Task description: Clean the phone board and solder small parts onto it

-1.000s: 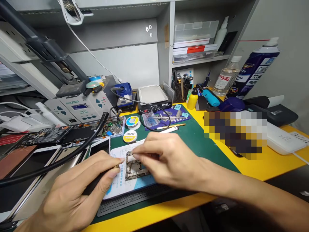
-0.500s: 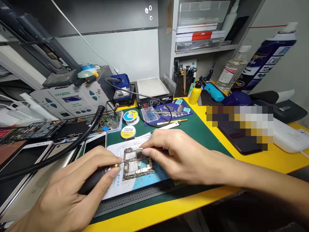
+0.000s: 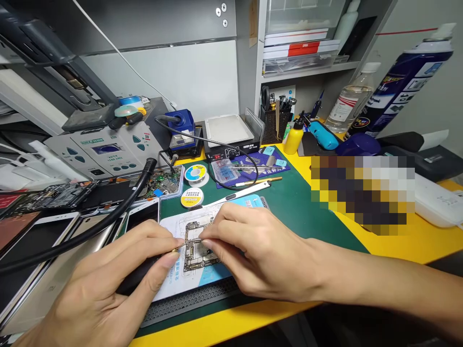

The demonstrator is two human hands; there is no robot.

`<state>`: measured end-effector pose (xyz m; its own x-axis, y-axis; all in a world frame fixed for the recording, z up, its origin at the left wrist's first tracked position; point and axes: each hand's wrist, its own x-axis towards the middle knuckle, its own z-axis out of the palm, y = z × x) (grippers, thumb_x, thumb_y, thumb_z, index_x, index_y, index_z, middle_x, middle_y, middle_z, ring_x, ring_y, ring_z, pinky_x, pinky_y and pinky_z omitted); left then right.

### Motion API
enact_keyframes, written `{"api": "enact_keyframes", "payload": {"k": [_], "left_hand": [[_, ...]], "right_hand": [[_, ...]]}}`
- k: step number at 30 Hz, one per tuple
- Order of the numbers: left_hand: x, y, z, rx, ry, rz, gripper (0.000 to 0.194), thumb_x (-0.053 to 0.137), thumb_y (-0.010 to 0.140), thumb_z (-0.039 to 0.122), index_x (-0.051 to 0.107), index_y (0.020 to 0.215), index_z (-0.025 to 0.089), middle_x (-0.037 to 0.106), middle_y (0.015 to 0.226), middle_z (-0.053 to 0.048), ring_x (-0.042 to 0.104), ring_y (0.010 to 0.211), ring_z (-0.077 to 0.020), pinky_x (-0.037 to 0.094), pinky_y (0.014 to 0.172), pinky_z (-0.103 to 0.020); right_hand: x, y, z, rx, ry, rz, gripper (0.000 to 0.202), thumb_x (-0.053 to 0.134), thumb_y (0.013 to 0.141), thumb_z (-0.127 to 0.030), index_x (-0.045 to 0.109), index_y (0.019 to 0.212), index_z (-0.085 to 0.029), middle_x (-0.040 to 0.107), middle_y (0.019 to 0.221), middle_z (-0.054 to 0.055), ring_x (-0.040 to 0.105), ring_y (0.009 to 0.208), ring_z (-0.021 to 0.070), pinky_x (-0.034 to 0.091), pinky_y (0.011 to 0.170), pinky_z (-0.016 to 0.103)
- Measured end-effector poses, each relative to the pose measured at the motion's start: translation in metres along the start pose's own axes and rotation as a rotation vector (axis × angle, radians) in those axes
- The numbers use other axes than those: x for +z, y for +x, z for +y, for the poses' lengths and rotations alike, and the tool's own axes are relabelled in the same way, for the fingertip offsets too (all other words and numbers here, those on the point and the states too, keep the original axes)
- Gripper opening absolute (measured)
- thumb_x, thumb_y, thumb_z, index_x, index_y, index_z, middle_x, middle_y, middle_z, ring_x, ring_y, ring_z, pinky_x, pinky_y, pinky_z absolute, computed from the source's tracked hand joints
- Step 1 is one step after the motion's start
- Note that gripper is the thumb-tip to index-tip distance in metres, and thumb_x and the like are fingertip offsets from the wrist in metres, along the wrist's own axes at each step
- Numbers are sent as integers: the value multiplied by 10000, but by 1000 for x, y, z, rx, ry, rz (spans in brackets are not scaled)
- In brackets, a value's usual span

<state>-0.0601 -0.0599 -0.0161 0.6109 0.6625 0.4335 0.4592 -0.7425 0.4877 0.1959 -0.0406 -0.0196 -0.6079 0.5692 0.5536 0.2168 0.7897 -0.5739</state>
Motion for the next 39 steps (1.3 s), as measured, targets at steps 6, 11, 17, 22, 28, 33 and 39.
{"api": "enact_keyframes", "payload": {"k": [6, 11, 17, 22, 28, 33, 39], "left_hand": [[-1, -2, -1, 9, 32, -8, 237, 509, 1027, 8, 609, 1145, 189, 611, 1008, -8, 612, 939, -80, 499, 856, -158], [-2, -3, -1, 6, 44, -5, 227, 518, 1025, 17, 605, 1138, 194, 612, 1008, -5, 616, 934, -79, 501, 860, -152], [0, -1, -3, 4, 34, -6, 233, 513, 1026, 8, 603, 1132, 196, 606, 1002, -12, 612, 927, -87, 507, 842, -164], [0, -1, -3, 8, 28, -7, 238, 515, 1020, -1, 600, 1121, 197, 604, 989, -11, 612, 906, -89, 512, 826, -170], [-1, -1, -2, 10, 53, 4, 207, 522, 1024, 33, 605, 1115, 200, 616, 983, -12, 627, 893, -104, 525, 796, -179], [-2, 0, -1, 3, 33, -7, 237, 516, 1011, 9, 610, 1120, 197, 620, 983, -20, 634, 892, -112, 535, 796, -189], [-2, 0, -2, 19, 5, -16, 244, 515, 1015, -6, 611, 1130, 186, 604, 986, -23, 613, 895, -96, 521, 797, -180]], "right_hand": [[0, 0, -1, 1, 12, -18, 198, 596, 1012, -24, 764, 1079, 55, 712, 890, 185, 657, 790, 190, 547, 685, 292], [0, -1, 0, -9, 26, -7, 201, 599, 1010, -17, 761, 1099, 63, 714, 899, 183, 662, 806, 189, 553, 704, 289], [0, 0, 0, -7, 1, -37, 209, 594, 1012, -27, 761, 1120, 38, 704, 901, 169, 650, 783, 186, 543, 675, 289], [0, -2, -2, -9, 34, 13, 202, 586, 998, -2, 755, 1096, 46, 709, 909, 175, 652, 809, 181, 550, 703, 277], [1, -2, 0, 3, 5, -23, 207, 588, 1018, -34, 760, 1121, 16, 696, 901, 149, 641, 779, 172, 530, 679, 274], [0, -2, -1, 9, 24, 0, 198, 587, 1011, -30, 756, 1110, 0, 700, 903, 145, 642, 782, 168, 535, 680, 265], [1, -3, 0, 0, 15, -10, 210, 590, 1019, -35, 756, 1141, 2, 706, 906, 143, 637, 779, 166, 531, 679, 269]]}}
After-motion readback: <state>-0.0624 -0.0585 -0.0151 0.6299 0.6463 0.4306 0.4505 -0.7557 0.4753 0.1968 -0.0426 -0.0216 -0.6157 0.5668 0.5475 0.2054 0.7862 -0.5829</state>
